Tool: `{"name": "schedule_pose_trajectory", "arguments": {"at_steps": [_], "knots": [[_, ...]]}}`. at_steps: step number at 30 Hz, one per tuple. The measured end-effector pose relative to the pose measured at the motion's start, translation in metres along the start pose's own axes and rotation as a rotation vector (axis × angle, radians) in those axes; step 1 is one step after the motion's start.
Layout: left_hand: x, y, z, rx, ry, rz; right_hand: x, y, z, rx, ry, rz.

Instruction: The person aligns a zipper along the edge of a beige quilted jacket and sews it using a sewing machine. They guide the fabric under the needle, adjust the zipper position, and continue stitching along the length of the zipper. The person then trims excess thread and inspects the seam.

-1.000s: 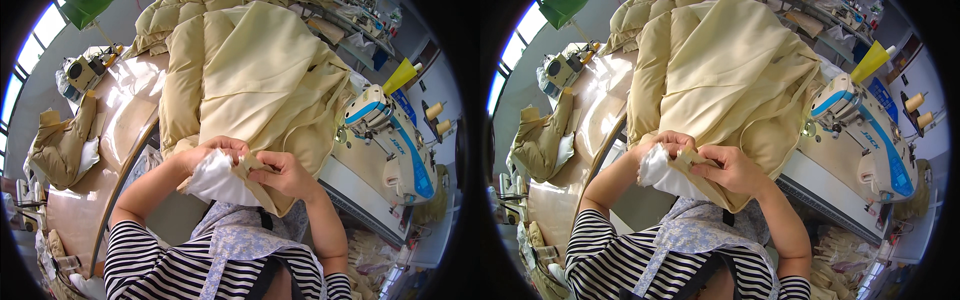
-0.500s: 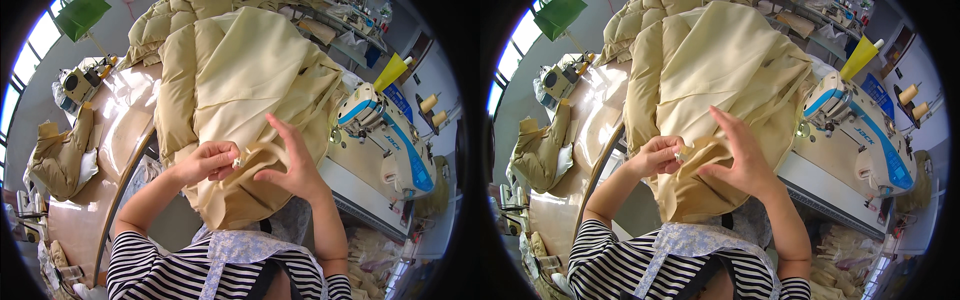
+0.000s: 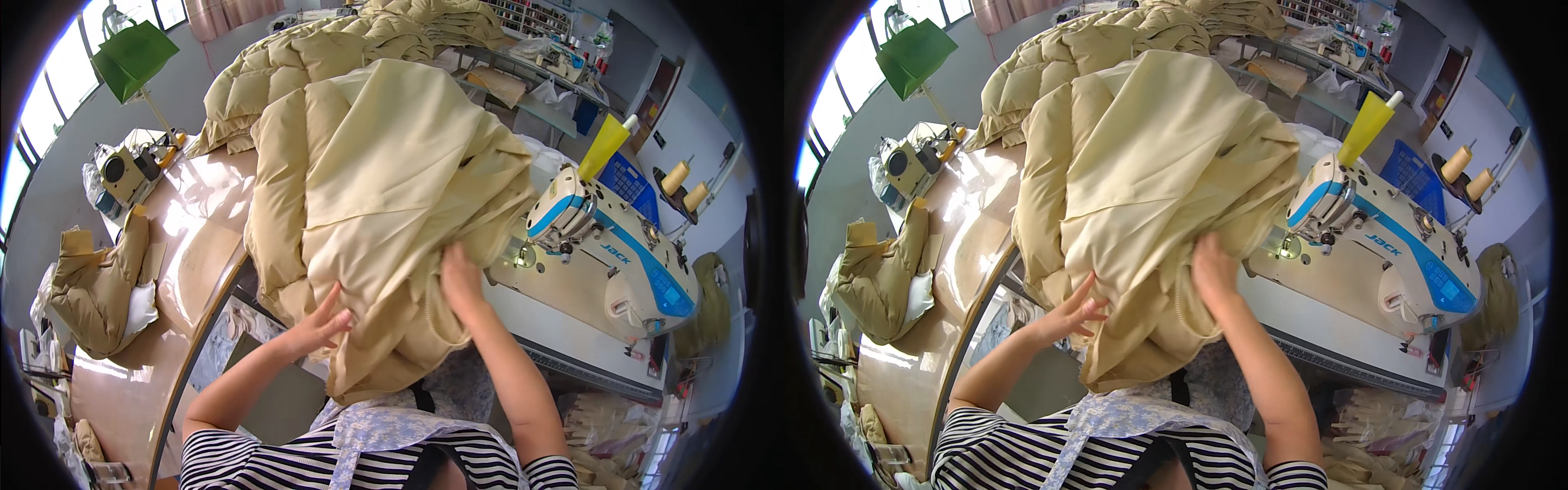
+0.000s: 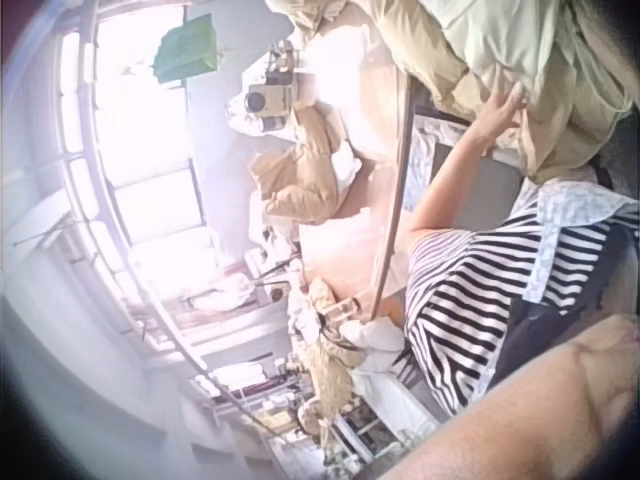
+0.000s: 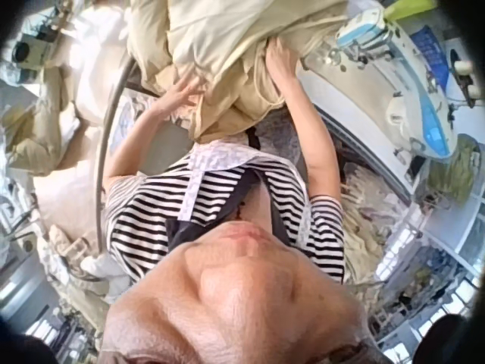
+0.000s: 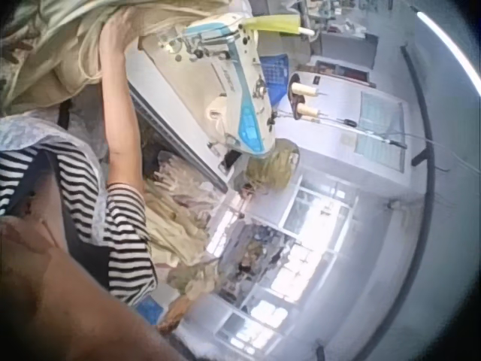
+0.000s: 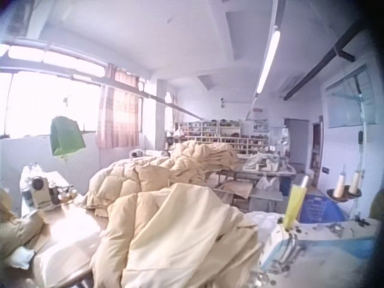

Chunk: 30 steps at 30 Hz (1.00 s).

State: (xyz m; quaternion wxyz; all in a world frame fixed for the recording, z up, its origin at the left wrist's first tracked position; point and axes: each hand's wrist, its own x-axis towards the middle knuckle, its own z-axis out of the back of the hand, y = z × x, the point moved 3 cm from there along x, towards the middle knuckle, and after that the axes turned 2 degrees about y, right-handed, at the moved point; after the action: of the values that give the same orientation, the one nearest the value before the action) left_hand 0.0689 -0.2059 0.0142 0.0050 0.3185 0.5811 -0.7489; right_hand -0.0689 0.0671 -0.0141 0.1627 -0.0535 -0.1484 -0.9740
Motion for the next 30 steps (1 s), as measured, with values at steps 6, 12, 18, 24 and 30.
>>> {"name": "schedule_pose_trajectory", "arguments": {"at_steps": [6,12,18,24,30], "knots": [[0.02,0.004,0.059,-0.412,-0.236,-0.061,-0.042,0.144,-0.028,0.727,0.534,0.467],[-0.05,0.046,0.055,-0.021,-0.341,-0.052,-0.071,0.14,0.093,0.994,0.347,0.746],[-0.176,0.015,0.111,0.272,-0.626,-0.153,0.126,-0.029,0.179,0.302,-0.571,0.091],[-0.174,-0.156,0.296,0.565,-1.287,-0.749,0.086,0.024,0.093,1.104,-0.294,-0.008],[-0.08,-0.254,0.356,1.598,-1.807,0.028,-0.067,0.154,0.037,1.012,0.446,0.536]]}}
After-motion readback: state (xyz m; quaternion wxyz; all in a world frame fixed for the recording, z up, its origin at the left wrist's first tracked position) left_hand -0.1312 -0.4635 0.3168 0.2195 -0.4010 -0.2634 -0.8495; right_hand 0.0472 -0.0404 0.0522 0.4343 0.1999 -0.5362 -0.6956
